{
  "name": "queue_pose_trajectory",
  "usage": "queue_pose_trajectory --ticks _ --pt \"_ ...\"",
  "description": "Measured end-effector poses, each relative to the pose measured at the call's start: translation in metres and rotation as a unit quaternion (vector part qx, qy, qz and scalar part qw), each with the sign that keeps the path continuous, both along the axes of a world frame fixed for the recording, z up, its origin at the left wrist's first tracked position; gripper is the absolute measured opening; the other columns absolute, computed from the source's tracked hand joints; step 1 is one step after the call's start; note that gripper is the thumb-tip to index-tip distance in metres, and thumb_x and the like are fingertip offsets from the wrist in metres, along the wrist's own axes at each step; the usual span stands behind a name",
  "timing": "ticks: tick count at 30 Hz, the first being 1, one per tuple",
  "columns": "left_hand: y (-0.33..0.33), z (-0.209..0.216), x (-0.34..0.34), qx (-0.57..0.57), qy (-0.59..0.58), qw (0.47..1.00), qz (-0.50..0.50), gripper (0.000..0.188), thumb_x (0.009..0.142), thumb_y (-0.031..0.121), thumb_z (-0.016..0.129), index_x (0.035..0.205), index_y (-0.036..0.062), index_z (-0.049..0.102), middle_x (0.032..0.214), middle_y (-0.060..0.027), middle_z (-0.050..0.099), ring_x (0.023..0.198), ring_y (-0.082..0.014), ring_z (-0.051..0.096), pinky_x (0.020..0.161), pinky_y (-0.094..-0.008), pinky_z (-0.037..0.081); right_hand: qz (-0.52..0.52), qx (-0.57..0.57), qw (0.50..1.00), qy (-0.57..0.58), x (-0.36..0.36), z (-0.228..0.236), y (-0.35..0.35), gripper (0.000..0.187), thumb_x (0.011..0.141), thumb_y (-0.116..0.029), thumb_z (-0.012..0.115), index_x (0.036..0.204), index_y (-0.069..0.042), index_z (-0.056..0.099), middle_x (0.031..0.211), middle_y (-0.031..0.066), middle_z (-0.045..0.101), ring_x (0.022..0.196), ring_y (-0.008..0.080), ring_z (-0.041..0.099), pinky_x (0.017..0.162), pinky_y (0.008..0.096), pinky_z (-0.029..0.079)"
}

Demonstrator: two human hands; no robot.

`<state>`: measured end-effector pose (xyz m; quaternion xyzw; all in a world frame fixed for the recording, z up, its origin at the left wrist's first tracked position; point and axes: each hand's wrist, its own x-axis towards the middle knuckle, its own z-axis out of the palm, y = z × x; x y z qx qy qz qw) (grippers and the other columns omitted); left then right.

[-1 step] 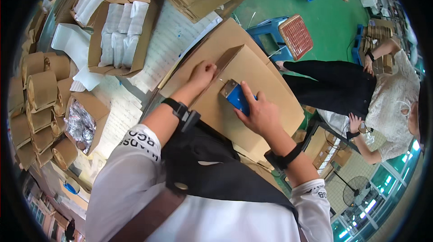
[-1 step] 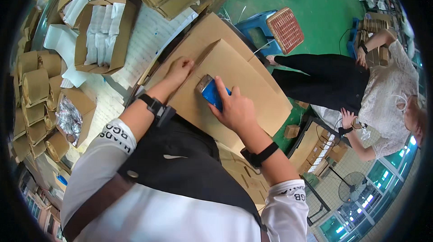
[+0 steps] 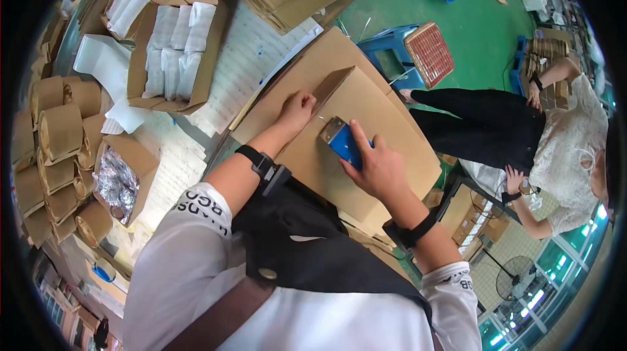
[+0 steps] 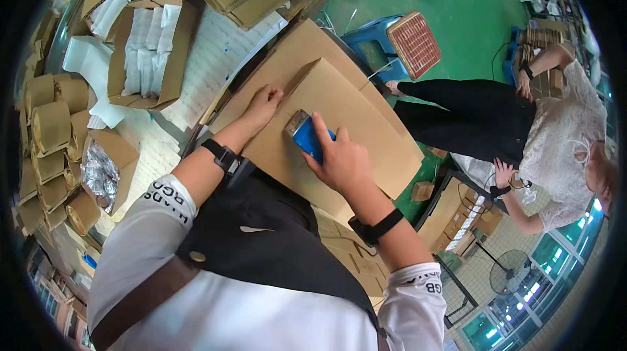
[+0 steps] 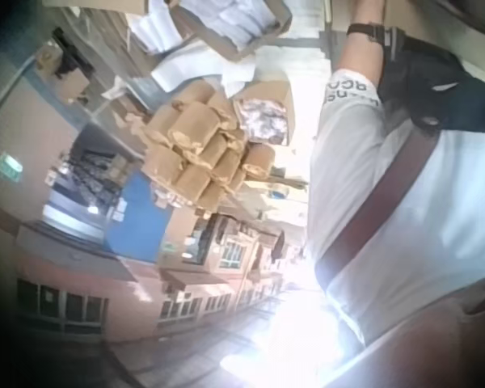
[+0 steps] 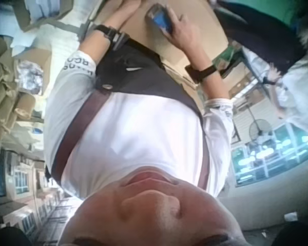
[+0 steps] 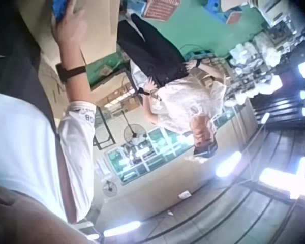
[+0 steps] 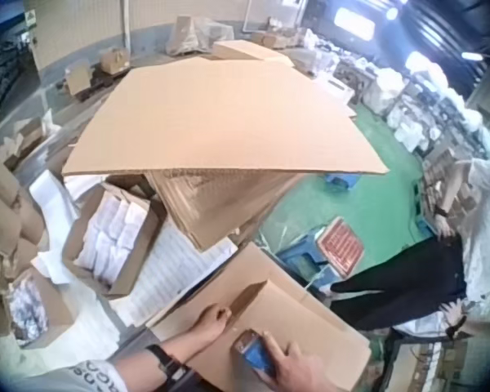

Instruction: Packing industrial items and sachets into cardboard boxes and sealing them with tape.

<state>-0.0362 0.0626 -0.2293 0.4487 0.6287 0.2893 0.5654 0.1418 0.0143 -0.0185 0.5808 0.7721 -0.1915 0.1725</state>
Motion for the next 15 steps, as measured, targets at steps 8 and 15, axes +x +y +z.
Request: queue_pose_trajectory --ticks 8,15 --pt "0.017 0.030 -0.015 0.009 0.102 0.986 -0.128 0.053 0.092 0.051 0.047 0.106 0.0021 0.061 0.109 -0.0267 0.061 0.107 -0.0401 0.056 0.093 -0.0460 0.041 -0.071 0.004 0.975 0.210 0.036 0.003 0.000 0.087 0.080 -0.058 0.063 0.139 0.000 0.036 0.086 0.0199 0.064 0.065 0.0315 0.065 0.056 0.0370 0.051" --pt "0.019 0.063 0.043 -0.112 0.018 0.989 -0.092 0.073 0.094 0.060 0.039 0.108 -0.0067 0.064 0.097 -0.0224 0.066 0.087 -0.0301 0.065 0.075 -0.0404 0.050 -0.273 -0.340 0.760 0.482 0.080 -0.037 -0.002 0.064 0.085 -0.056 0.061 0.096 0.006 0.066 0.078 0.0065 0.063 0.072 0.0120 0.058 0.063 0.0292 0.046"
